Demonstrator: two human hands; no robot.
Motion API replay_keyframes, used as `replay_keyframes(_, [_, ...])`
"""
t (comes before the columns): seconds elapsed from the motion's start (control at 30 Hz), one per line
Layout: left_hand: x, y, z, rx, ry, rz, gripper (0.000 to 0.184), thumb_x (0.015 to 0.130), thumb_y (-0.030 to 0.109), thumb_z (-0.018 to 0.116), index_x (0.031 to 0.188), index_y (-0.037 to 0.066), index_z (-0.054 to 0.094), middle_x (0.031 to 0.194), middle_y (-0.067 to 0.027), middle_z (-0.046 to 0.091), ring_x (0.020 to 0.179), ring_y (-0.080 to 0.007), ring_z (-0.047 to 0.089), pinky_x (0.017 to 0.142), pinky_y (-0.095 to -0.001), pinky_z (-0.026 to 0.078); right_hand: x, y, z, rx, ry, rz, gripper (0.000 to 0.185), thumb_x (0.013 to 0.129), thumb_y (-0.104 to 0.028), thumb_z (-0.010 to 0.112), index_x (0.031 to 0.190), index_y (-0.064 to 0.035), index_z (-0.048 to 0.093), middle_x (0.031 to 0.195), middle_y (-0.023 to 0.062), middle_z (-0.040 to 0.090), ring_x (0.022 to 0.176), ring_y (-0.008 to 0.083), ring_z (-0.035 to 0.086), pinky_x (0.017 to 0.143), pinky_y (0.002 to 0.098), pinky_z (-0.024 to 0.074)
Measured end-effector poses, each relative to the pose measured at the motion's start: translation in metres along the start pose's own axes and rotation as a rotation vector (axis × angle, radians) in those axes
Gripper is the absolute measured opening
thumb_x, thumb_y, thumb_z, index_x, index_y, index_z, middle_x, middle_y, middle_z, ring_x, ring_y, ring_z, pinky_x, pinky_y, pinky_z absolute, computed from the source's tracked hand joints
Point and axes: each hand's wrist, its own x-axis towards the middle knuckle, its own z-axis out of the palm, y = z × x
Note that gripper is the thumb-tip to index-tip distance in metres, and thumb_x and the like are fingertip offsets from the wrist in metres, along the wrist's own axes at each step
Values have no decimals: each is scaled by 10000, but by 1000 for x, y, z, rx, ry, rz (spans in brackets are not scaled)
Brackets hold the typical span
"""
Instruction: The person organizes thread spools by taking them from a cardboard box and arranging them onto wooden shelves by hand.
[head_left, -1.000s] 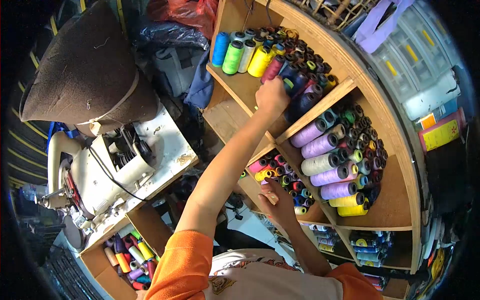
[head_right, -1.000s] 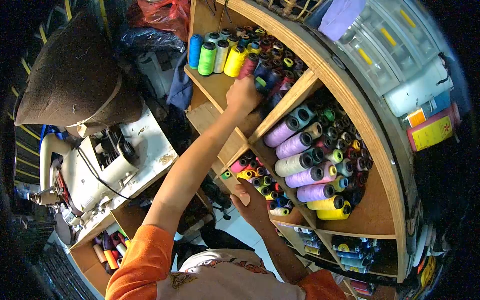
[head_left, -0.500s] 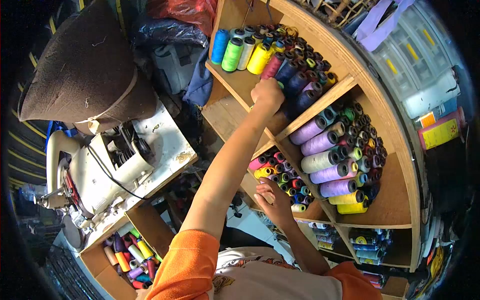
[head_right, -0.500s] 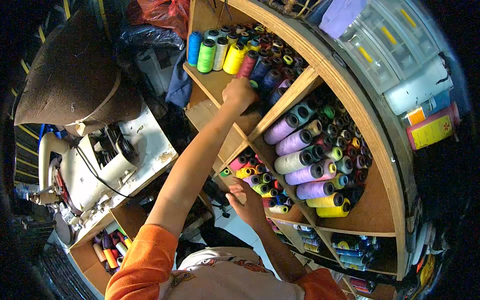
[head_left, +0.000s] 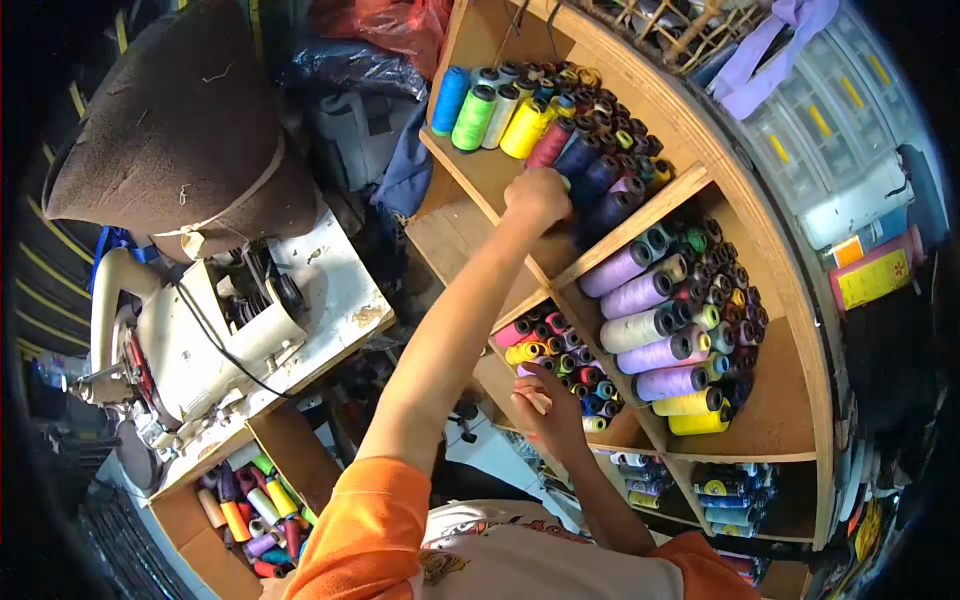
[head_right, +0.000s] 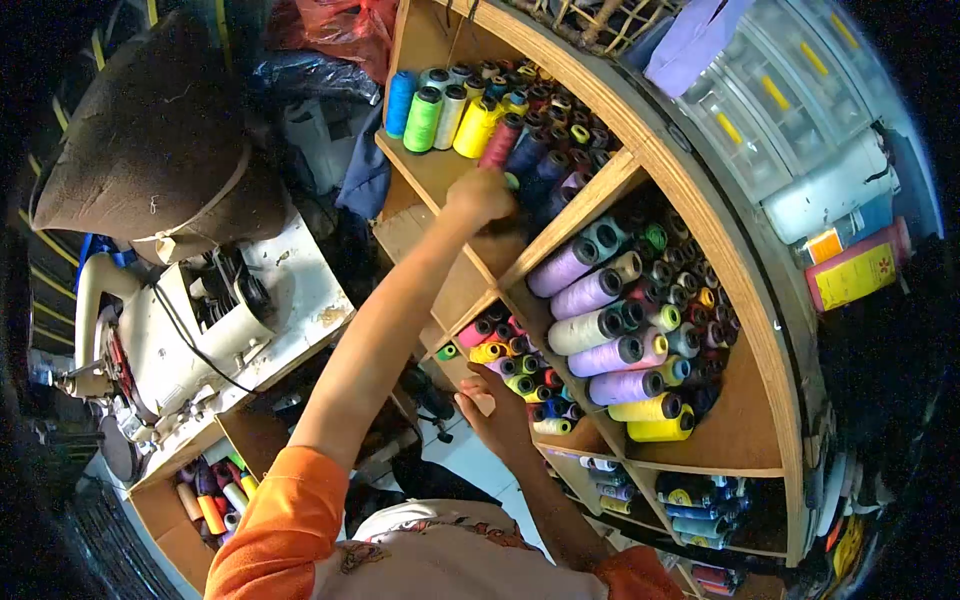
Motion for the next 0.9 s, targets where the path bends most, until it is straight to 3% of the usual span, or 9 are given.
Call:
replay_keyframes(0.07, [-20,-6,-40,10,-141,163,391,779,285,607,1069,30,667,1143,-184,628,1066,-304,612,882,-355,497,0,2,1,-8,-44,29,460,828,-124,684,1238,-33,497,973,97,664,897,177,649,822,309,501])
replay_keyframes(0.1, [-19,-13,-47,-129,-115,97,515,747,328,611,1119,-27,603,1148,-267,592,1048,-339,606,891,-356,483,0,3,2,-11,-67,46,460,829,-132,686,1237,-32,499,979,95,664,898,174,648,822,307,501])
replay_keyframes(0.23, [-20,-32,-64,-503,108,242,563,754,310,708,1197,12,530,1116,-270,573,1082,-350,559,906,-383,444,6,-5,12,23,-114,5,468,836,-146,681,1255,-49,497,995,101,667,881,165,651,808,297,503])
replay_keyframes(0.33, [0,-43,-39,-339,752,439,552,683,114,759,1183,29,541,1014,-259,567,968,-376,559,849,-452,456,11,-10,19,93,-122,-35,458,837,-151,681,1246,-42,505,988,105,667,867,165,653,794,292,505])
replay_keyframes(0.47, [11,-50,-14,-322,742,280,594,631,152,808,1171,81,570,1071,-180,574,999,-376,541,848,-446,453,11,-13,17,64,-143,29,442,836,-152,666,1240,-64,511,971,95,668,901,181,658,806,298,499])
replay_keyframes(0.5, [15,-53,-10,-410,727,350,549,635,130,802,1134,54,589,1056,-161,589,987,-375,553,840,-440,456,10,-11,19,105,-84,0,317,837,-182,682,1081,-11,571,935,89,669,838,164,658,741,280,513])
replay_keyframes(0.6, [24,-60,2,-456,846,369,537,637,104,813,1118,26,587,991,-176,613,856,-339,609,756,-383,497,4,-3,17,96,-75,12,272,840,-181,680,1027,-11,580,936,89,667,845,178,660,725,286,519])
replay_keyframes(0.77, [7,-67,16,-375,756,219,318,632,-45,702,932,-27,600,883,-221,630,861,-389,613,745,-417,495,-3,12,14,89,-112,44,376,843,-137,658,1175,-31,520,966,105,668,874,179,657,768,295,511])
replay_keyframes(0.9, [12,-68,26,-394,777,230,326,677,-51,664,975,-42,534,907,-258,583,890,-448,571,748,-507,467,-1,8,13,50,-145,5,436,841,-115,650,1244,-42,500,987,112,670,895,171,653,795,296,504])
